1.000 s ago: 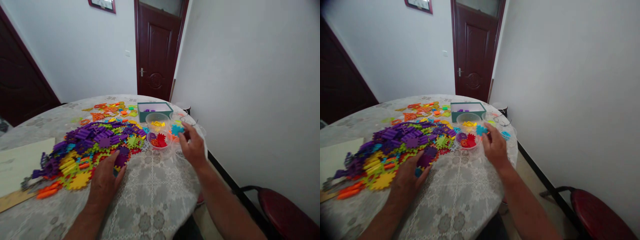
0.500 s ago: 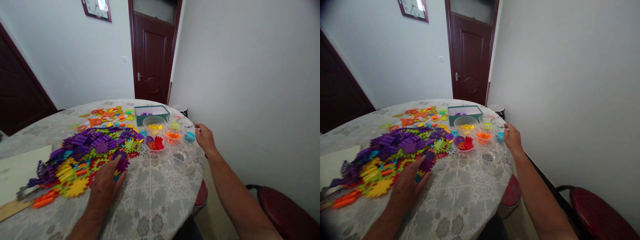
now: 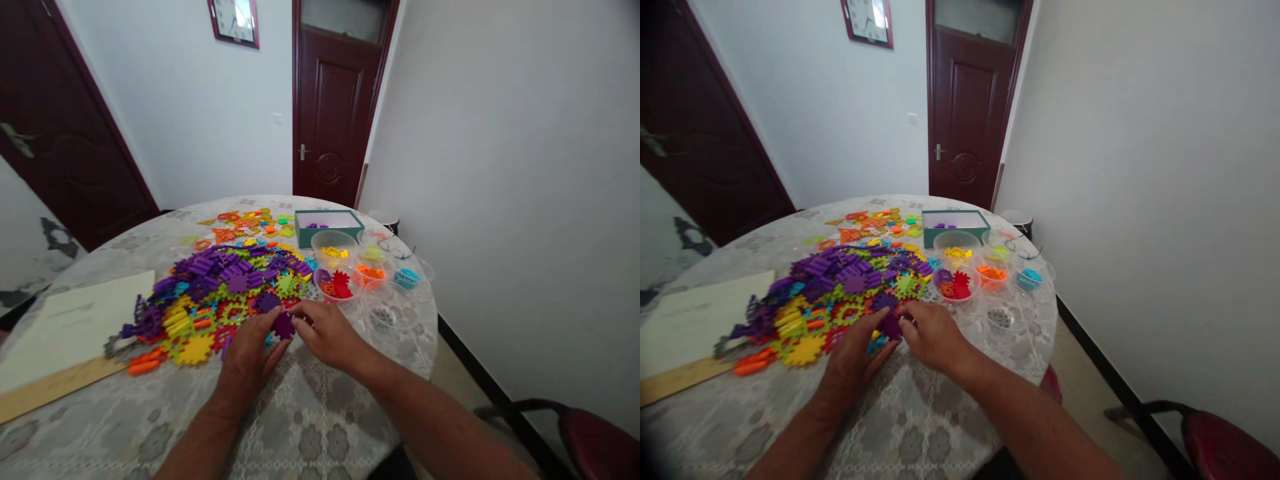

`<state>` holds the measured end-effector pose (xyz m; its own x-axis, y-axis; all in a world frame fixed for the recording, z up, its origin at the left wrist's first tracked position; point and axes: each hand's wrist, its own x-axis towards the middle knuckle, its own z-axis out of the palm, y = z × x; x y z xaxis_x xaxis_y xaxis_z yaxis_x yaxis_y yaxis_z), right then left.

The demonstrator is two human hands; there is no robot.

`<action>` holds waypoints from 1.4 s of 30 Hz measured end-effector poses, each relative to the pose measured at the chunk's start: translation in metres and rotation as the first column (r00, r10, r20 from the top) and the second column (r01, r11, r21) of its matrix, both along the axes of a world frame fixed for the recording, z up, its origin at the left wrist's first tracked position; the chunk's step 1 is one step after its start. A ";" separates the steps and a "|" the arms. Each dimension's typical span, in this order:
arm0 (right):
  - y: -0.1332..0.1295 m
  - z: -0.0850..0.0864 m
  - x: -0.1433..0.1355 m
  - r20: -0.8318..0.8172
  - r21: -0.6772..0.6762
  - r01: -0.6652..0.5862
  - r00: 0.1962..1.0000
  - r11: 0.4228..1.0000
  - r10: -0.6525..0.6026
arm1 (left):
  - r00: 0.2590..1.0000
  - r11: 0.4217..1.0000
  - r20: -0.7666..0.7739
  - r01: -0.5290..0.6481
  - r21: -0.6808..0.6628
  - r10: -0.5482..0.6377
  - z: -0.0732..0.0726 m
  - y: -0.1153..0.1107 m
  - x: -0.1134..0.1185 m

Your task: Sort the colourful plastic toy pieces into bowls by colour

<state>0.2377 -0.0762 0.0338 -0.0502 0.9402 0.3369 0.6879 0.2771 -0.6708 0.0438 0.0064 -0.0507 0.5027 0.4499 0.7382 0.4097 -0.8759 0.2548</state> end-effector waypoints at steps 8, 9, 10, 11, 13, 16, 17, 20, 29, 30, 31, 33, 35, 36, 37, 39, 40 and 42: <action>0.042 0.034 0.048 0.025 -0.158 0.018 1.000 0.987 -0.014 | 0.995 0.995 0.027 -0.094 -0.013 0.094 0.004 -0.007 0.000; 0.060 0.042 0.063 0.001 -0.177 0.051 0.999 0.983 -0.052 | 0.992 0.992 0.031 -0.125 -0.005 0.125 0.004 -0.006 -0.001; 0.080 0.050 0.078 -0.045 -0.195 0.094 0.994 0.976 -0.104 | 0.987 0.987 0.033 -0.158 0.007 0.158 0.004 -0.005 -0.002; 0.101 0.058 0.093 -0.125 -0.231 0.165 0.972 0.959 -0.197 | 0.981 0.982 0.034 -0.190 0.017 0.190 0.004 -0.003 -0.003; 0.141 0.072 0.120 -0.231 -0.233 0.312 0.902 0.921 -0.364 | 0.967 0.967 0.027 -0.253 0.023 0.252 0.005 0.001 -0.007; 0.180 0.089 0.144 -0.287 -0.159 0.438 0.837 0.885 -0.466 | 0.930 0.929 0.000 -0.369 0.013 0.369 0.007 0.008 -0.015; 0.185 0.091 0.147 -0.296 -0.134 0.468 0.822 0.874 -0.486 | 0.912 0.912 -0.010 -0.410 0.012 0.410 0.008 0.010 -0.019; 0.182 0.088 0.138 -0.306 -0.084 0.499 0.811 0.863 -0.499 | 0.858 0.859 -0.038 -0.512 0.001 0.512 0.009 0.014 -0.027; 0.095 -0.005 0.014 0.279 -0.030 0.013 0.960 0.999 -0.004 | 0.819 0.822 -0.205 -0.562 -0.090 0.537 0.012 0.006 -0.023; 0.091 -0.016 0.001 0.311 -0.033 0.006 0.950 0.999 0.005 | 0.809 0.813 -0.208 -0.576 -0.090 0.550 0.013 0.005 -0.023; 0.089 -0.027 -0.010 0.330 -0.046 0.007 0.944 0.999 0.009 | 0.797 0.800 -0.207 -0.593 -0.087 0.568 0.014 0.004 -0.023; 0.090 -0.042 -0.026 0.345 -0.077 0.018 0.938 0.997 0.010 | 0.767 0.772 -0.208 -0.631 -0.076 0.607 0.013 0.004 -0.024; 0.095 -0.052 -0.035 0.353 -0.091 0.034 0.935 0.995 0.001 | 0.746 0.753 -0.219 -0.655 -0.068 0.629 0.011 0.005 -0.025; 0.098 -0.056 -0.037 0.354 -0.094 0.040 0.935 0.995 -0.004 | 0.745 0.753 -0.227 -0.655 -0.066 0.628 0.009 0.006 -0.025; 0.100 -0.058 -0.037 0.351 -0.098 0.042 0.936 0.994 -0.005 | 0.751 0.760 -0.233 -0.646 -0.067 0.618 0.007 0.007 -0.025; 0.103 -0.062 -0.035 0.321 -0.108 0.014 0.947 0.994 0.022 | 0.776 0.783 -0.236 -0.616 -0.084 0.585 0.003 0.008 -0.025; 0.104 -0.063 -0.032 0.295 -0.113 -0.013 0.954 0.994 0.046 | 0.792 0.797 -0.235 -0.596 -0.096 0.564 0.002 0.009 -0.025; 0.102 -0.065 -0.026 0.233 -0.116 -0.070 0.968 0.991 0.096 | 0.820 0.820 -0.227 -0.560 -0.120 0.526 0.001 0.009 -0.023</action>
<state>0.2117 0.0260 -0.0316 -0.1962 0.9590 0.2045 0.8088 0.2762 -0.5193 0.0206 0.0152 -0.0500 0.2508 0.7997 0.5455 0.8572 -0.4452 0.2587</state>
